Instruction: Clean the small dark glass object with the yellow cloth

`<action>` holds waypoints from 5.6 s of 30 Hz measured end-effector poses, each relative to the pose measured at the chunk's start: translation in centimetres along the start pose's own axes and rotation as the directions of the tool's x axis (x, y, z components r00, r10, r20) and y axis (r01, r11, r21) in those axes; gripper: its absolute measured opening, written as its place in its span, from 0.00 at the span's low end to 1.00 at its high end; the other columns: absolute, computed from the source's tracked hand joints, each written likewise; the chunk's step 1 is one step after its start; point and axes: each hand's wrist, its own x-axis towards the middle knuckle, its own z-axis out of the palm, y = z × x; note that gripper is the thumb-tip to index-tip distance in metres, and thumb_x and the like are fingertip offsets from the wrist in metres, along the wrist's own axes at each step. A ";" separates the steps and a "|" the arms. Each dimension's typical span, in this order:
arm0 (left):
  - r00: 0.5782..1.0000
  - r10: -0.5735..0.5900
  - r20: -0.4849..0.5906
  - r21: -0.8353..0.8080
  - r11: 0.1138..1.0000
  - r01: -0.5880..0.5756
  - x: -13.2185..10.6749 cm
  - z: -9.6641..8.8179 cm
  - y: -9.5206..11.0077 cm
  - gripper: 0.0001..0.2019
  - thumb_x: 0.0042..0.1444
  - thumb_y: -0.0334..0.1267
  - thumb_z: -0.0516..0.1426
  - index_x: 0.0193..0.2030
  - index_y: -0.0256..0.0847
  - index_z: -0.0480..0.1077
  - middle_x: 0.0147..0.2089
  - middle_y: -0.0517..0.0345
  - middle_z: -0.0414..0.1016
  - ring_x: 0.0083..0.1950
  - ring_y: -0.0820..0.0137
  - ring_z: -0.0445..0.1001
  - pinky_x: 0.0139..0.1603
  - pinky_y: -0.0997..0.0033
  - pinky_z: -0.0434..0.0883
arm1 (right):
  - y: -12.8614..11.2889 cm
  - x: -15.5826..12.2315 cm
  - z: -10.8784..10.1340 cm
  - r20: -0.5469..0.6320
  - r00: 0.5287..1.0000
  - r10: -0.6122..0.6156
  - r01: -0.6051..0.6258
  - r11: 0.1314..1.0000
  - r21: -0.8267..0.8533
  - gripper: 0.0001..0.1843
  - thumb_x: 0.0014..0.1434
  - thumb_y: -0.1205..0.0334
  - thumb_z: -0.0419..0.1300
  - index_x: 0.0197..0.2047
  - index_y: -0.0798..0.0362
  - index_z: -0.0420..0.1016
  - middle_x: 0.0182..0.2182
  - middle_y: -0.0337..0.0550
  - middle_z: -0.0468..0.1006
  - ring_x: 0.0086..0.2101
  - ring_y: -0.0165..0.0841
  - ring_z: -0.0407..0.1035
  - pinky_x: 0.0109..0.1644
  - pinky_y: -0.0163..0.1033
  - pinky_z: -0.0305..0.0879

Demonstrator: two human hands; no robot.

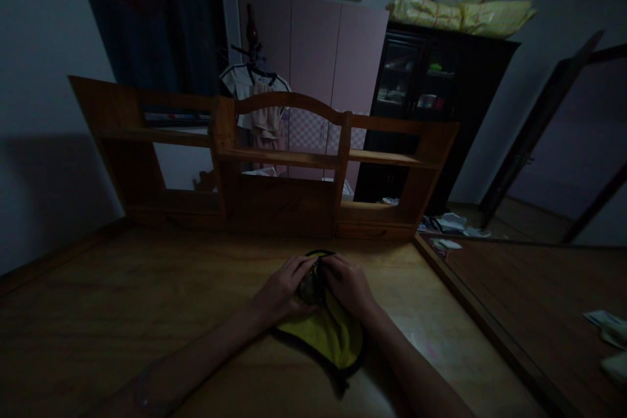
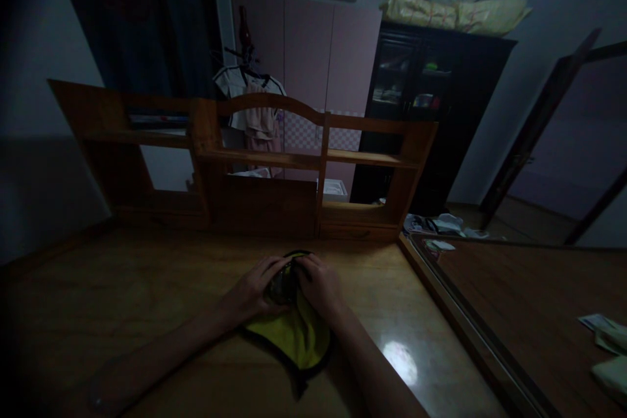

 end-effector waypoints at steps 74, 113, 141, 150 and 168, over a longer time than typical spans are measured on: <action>0.994 -0.048 0.095 -0.036 0.998 0.052 0.1 0.1 1.2 0.46 0.45 0.52 0.64 0.68 0.54 0.45 0.61 0.50 0.53 0.56 0.58 0.64 0.54 0.58 0.69 | 1.4 0.0 0.1 0.015 0.999 0.047 -0.048 0.996 0.080 0.13 0.51 0.76 0.55 0.38 0.52 0.71 0.33 0.40 0.74 0.34 0.33 0.68 0.36 0.34 0.61; 0.998 -0.045 0.047 -0.057 0.997 0.048 0.2 -0.4 0.7 0.47 0.46 0.48 0.64 0.69 0.52 0.41 0.61 0.50 0.56 0.61 0.58 0.62 0.59 0.57 0.66 | 0.7 -0.4 1.1 -0.030 0.998 0.047 -0.045 0.998 0.050 0.19 0.61 0.72 0.50 0.53 0.47 0.69 0.48 0.44 0.74 0.46 0.36 0.70 0.48 0.40 0.65; 0.997 -0.036 0.063 -0.057 0.998 0.039 0.2 -0.5 1.0 0.48 0.45 0.45 0.65 0.68 0.52 0.41 0.63 0.50 0.54 0.62 0.56 0.61 0.58 0.56 0.66 | 0.9 -0.8 0.7 -0.153 0.986 0.060 -0.080 0.989 -0.126 0.14 0.57 0.66 0.56 0.45 0.46 0.77 0.23 0.35 0.77 0.21 0.29 0.69 0.30 0.32 0.62; 0.993 -0.049 0.108 -0.103 0.993 0.060 0.0 -1.0 2.2 0.48 0.48 0.39 0.62 0.69 0.54 0.35 0.67 0.52 0.47 0.65 0.57 0.55 0.59 0.55 0.65 | -0.3 -0.7 0.2 -0.111 0.994 -0.001 -0.014 0.991 -0.133 0.14 0.59 0.65 0.54 0.46 0.49 0.76 0.27 0.38 0.78 0.25 0.30 0.70 0.34 0.32 0.63; 0.995 -0.062 0.085 -0.144 0.987 0.073 0.3 -0.7 1.6 0.43 0.49 0.41 0.62 0.68 0.48 0.43 0.66 0.50 0.51 0.66 0.59 0.55 0.63 0.58 0.61 | 1.8 0.2 -0.6 0.146 0.971 0.188 -0.225 0.923 0.311 0.14 0.57 0.58 0.57 0.44 0.53 0.77 0.40 0.46 0.80 0.39 0.39 0.74 0.40 0.39 0.71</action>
